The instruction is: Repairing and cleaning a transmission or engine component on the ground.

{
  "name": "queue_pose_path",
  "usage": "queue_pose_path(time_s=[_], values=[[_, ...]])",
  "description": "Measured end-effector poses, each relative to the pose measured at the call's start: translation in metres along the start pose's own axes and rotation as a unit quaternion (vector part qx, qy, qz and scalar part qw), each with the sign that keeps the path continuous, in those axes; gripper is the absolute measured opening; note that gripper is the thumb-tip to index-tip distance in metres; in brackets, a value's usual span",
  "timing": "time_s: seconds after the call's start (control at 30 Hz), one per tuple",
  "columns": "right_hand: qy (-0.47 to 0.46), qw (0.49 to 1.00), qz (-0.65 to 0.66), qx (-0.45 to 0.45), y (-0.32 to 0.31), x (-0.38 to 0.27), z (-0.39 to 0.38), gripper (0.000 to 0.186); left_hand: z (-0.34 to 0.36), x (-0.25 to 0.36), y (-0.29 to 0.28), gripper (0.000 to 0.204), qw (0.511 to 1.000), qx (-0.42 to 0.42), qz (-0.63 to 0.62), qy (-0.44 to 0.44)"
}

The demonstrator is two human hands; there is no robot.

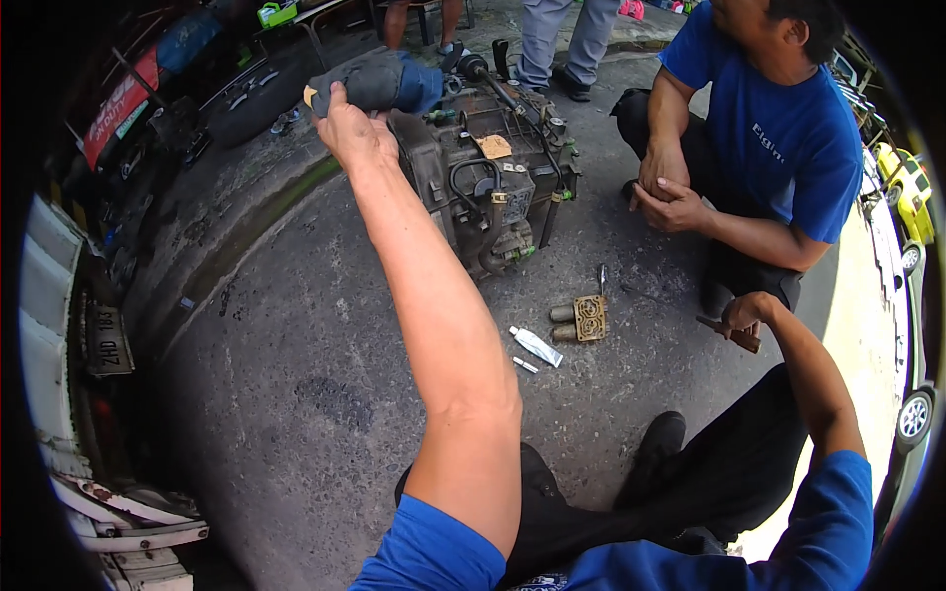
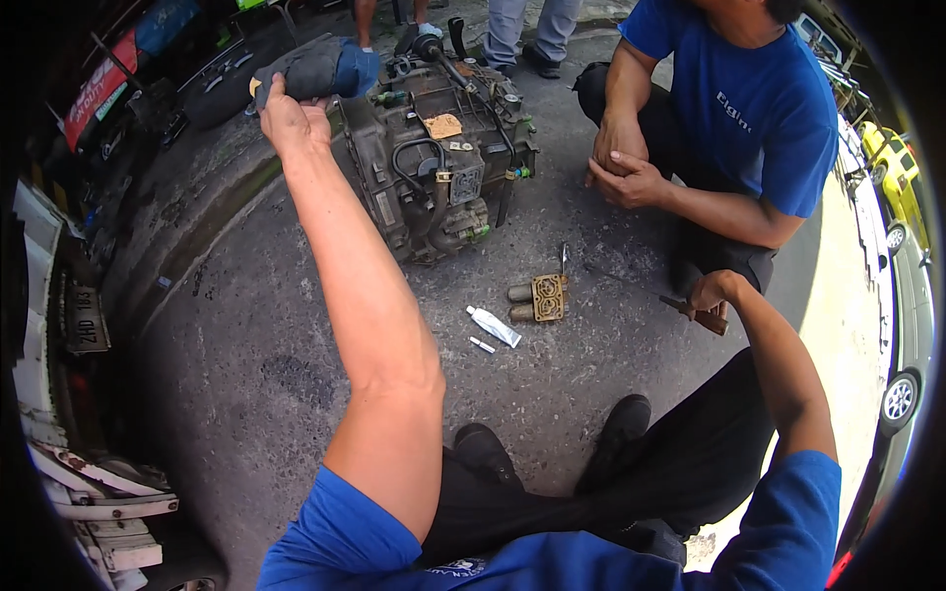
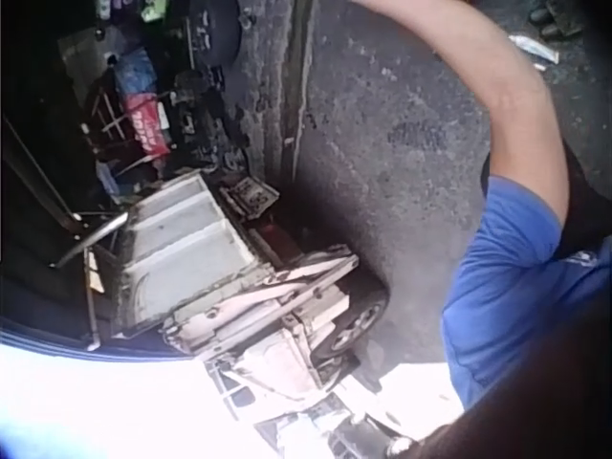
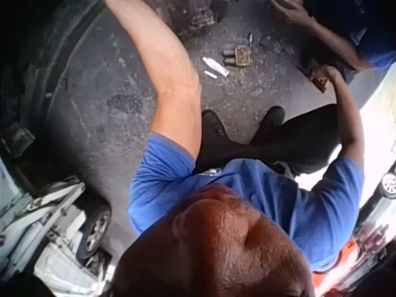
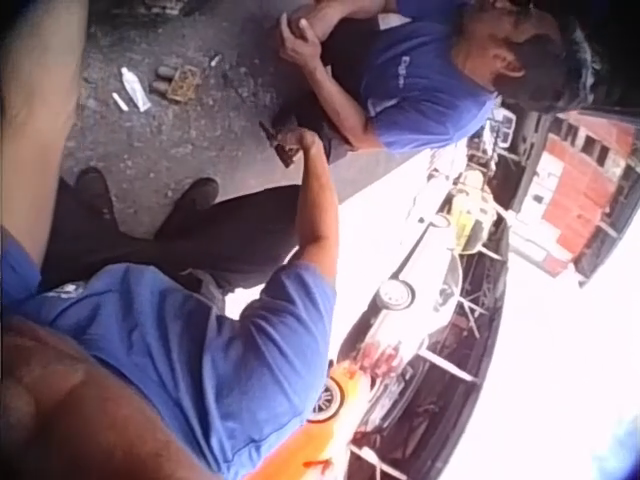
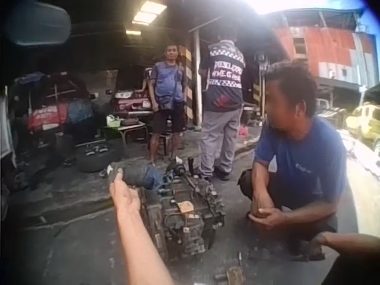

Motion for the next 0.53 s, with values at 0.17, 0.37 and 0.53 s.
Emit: queue_pose_path(time_s=[0.17, 0.37, 0.53], values=[[-0.019, 1.000, -0.003, 0.024, 0.002, -0.007, 0.002, 0.035, 0.015, -0.012, 0.004, 0.041, 0.986, -0.018, 0.167, 0.004], [-0.031, 0.993, -0.011, 0.117, -0.038, -0.022, -0.042, 0.032, 0.035, -0.058, 0.020, 0.046, 0.969, -0.145, 0.197, -0.033], [-0.027, 0.972, 0.019, 0.234, -0.064, -0.035, -0.092, 0.033, 0.049, -0.085, 0.028, 0.047, 0.905, -0.178, 0.382, 0.058]])
Point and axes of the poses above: each hand's wrist, its own z-axis towards the middle knuckle, its own y-axis out of the palm, x = y × z, the point moved 8 cm from there along z, towards the middle knuckle, and after that the axes turned 8 degrees about x, right-handed, at the moved point
